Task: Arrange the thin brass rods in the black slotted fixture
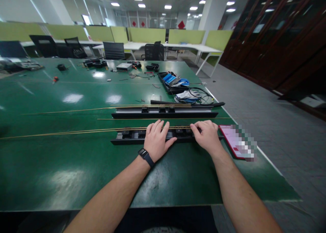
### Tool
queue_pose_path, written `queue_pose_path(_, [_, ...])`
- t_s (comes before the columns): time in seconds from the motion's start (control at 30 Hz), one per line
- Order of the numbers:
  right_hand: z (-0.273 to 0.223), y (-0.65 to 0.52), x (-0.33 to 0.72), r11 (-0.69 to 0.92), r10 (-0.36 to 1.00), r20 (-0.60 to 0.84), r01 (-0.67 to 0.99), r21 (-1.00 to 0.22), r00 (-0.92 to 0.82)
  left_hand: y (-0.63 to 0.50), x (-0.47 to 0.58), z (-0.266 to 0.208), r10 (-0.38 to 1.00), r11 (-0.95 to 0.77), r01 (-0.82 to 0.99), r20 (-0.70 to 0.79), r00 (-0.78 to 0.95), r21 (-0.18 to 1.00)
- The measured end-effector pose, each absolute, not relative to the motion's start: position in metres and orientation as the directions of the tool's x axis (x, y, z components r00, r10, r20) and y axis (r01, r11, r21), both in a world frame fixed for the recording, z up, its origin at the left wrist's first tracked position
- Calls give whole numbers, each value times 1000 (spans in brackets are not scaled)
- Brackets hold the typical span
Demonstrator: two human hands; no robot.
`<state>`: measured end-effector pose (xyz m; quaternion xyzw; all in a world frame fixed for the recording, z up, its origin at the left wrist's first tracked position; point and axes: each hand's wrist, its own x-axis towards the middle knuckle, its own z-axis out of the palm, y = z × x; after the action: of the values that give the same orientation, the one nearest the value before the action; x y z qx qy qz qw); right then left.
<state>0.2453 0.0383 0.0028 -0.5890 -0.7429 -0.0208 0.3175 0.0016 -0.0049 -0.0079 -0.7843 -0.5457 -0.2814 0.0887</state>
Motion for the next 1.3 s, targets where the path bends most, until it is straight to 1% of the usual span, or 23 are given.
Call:
queue_pose_path(0.2, [4, 39, 247, 268, 874, 478, 904, -333, -83, -5, 1, -8, 804, -392, 904, 541, 247, 169])
queue_pose_path(0.43, [3, 37, 245, 297, 861, 501, 887, -354, -88, -6, 1, -8, 807, -387, 906, 537, 244, 170])
queue_pose_path(0.67, [3, 38, 243, 292, 873, 480, 880, -373, -86, -6, 2, -8, 808, -382, 909, 538, 241, 166])
queue_pose_path(1.3, [5, 36, 244, 288, 862, 499, 894, -342, -87, -6, 1, -9, 805, -389, 905, 540, 246, 168])
